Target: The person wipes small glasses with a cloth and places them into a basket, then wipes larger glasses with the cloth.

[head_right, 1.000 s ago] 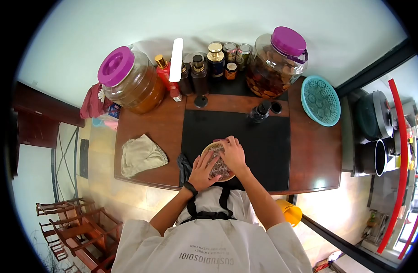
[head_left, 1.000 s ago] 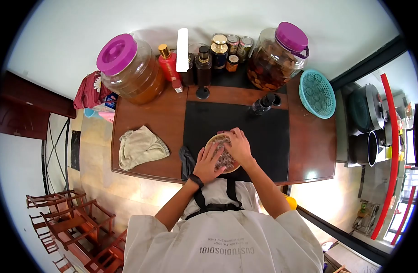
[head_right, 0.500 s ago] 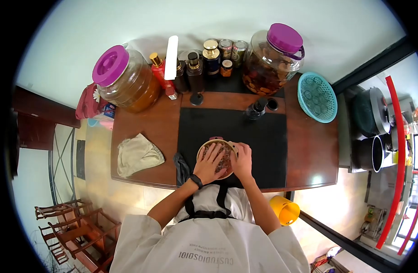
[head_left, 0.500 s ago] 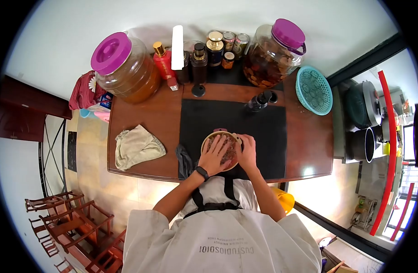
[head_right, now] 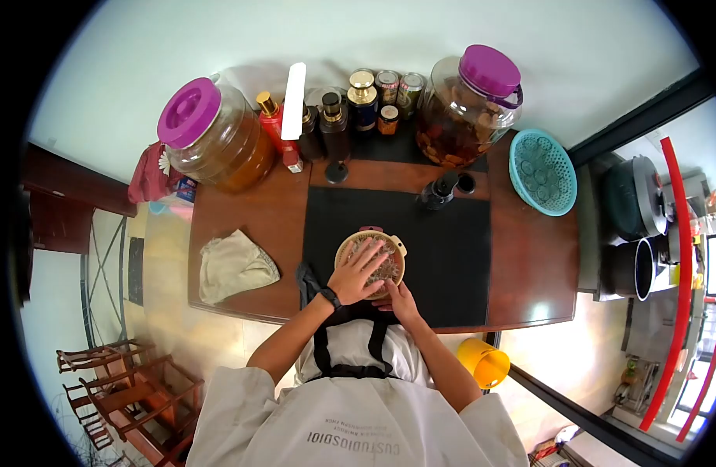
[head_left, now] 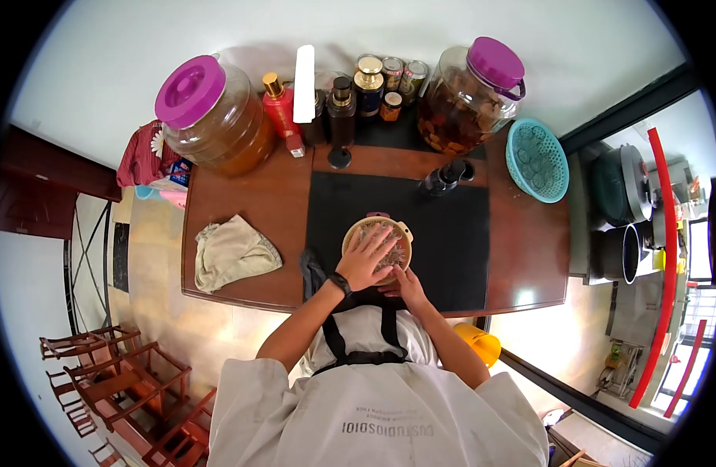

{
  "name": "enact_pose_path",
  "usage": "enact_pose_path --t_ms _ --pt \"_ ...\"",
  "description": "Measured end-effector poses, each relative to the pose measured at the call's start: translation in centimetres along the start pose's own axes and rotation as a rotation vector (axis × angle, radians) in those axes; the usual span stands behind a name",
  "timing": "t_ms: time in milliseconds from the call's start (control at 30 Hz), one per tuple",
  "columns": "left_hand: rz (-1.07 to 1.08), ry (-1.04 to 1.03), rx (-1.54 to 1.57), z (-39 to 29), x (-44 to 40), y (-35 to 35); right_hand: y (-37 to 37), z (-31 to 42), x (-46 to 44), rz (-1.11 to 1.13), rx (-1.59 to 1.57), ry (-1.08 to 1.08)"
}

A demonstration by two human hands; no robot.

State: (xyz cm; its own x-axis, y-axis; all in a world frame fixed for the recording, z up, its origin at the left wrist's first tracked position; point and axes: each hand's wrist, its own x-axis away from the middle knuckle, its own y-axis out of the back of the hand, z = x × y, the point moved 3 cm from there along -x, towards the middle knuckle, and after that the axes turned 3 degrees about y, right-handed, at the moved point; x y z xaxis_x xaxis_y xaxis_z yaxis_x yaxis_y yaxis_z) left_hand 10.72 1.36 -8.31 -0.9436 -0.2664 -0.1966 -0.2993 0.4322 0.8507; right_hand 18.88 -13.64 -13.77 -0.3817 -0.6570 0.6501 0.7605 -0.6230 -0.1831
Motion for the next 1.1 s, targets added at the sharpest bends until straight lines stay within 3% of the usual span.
enact_pose_path --t_ms 100,167,333,500,667,767,900,1000,1100 --pt "-0.101 0.039 0.106 0.7 0.5 2.1 -0.5 1.4 -2.1 -0.019 -0.03 0.021" --pt "-0.256 0.185 0.155 1.7 2.2 3.5 -1.2 3.3 -4.2 -0.047 -0.098 0.057" --pt "-0.135 0.502 0.033 3.9 10.6 2.7 -2.1 7.5 -11.7 -0.129 -0.209 0.078" --pt "-0.032 0.533 -0.053 4.5 17.7 -0.2 -1.7 11.9 -18.5 -0.168 -0.252 0.136" --pt "-0.005 0.568 -0.089 4.6 16.0 0.3 -1.2 14.0 -19.7 -0.207 -0.275 0.105" --pt "-0.025 0.549 -0.108 5.5 14.7 0.5 -0.5 10.7 -19.0 -0.226 -0.118 0.159" --pt "-0.01 0.459 -0.096 6.3 13.0 -0.4 0.0 1.4 -10.4 -0.009 -0.004 0.33" --pt "0.015 0.425 -0.058 6.1 11.9 -1.4 1.0 -3.9 -0.8 -0.277 0.489 0.566" --pt "0.094 0.39 0.024 5.9 10.1 -1.8 1.7 -7.6 5.4 -0.434 0.517 0.411"
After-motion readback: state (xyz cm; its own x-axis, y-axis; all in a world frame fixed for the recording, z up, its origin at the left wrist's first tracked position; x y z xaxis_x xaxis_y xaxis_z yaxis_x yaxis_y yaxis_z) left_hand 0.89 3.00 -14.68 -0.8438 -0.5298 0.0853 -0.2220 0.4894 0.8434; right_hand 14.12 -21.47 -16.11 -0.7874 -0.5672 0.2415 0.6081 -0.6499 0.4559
